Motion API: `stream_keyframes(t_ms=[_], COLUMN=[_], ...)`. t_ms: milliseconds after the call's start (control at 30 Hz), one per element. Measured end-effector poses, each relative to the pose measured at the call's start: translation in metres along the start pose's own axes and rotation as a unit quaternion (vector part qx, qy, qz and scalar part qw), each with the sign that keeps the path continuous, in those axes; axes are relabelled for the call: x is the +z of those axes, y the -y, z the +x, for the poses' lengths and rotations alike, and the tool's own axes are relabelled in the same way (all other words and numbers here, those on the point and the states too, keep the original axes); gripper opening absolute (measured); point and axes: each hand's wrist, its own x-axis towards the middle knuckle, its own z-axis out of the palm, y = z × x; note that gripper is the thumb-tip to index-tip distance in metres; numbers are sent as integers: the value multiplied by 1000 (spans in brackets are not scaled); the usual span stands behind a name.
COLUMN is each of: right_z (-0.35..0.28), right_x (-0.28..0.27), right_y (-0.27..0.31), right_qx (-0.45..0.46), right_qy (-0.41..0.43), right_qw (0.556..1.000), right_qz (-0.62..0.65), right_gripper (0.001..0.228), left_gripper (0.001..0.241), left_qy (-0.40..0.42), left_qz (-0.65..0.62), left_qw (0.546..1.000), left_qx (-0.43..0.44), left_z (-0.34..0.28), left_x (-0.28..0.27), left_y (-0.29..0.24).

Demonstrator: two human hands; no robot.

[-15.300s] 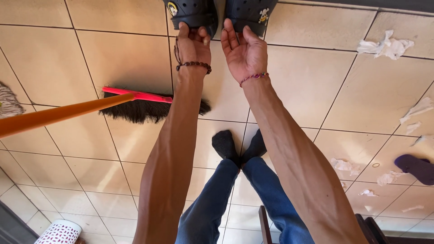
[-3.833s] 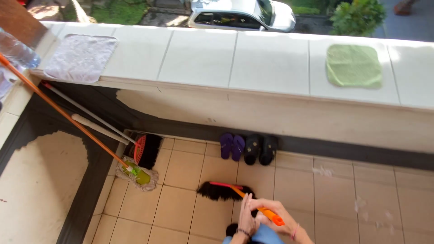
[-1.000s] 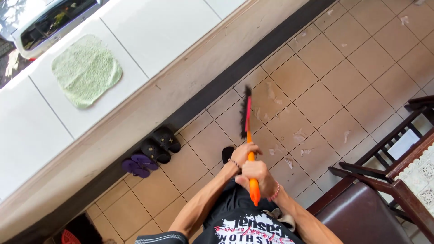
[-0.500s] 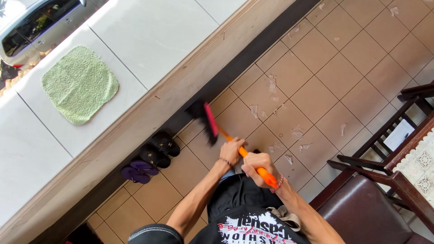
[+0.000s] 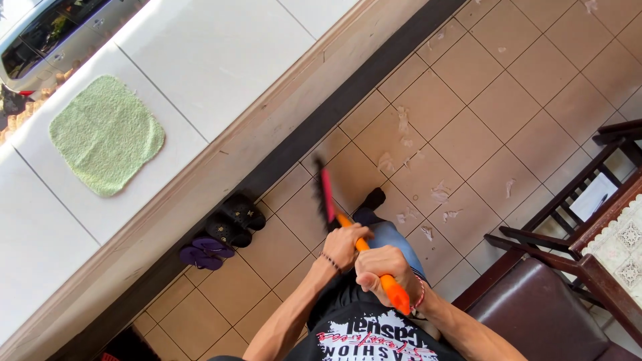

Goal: Sweeping the floor and organizing sandals in an outdoor-facing hallway or courtyard area.

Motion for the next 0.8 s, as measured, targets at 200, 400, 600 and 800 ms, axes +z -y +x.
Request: stream_keyframes(t_ms=[200,400,600,800], right_z=[-22,-15,7,17], right_x=[-14,-46,-105,-134], right_y=[-108,-164,-158,-112], right_qx=[151,161,46,-51], right_qy=[-50,-93,-103,-11], right_qw=[986,982,980,993], right_qz=[59,-17,-163,-110], right_gripper=[49,35,35,37], left_gripper=[24,27,23,21], left_qy=[73,84,2,57], left_qz=[47,-39,-170,-372], left_qw=[981,994,985,926], left_qx=[-171,-66,42,-16], left_z=[11,111,221,211], left_x=[47,84,149,112], left_y=[81,151,162,73])
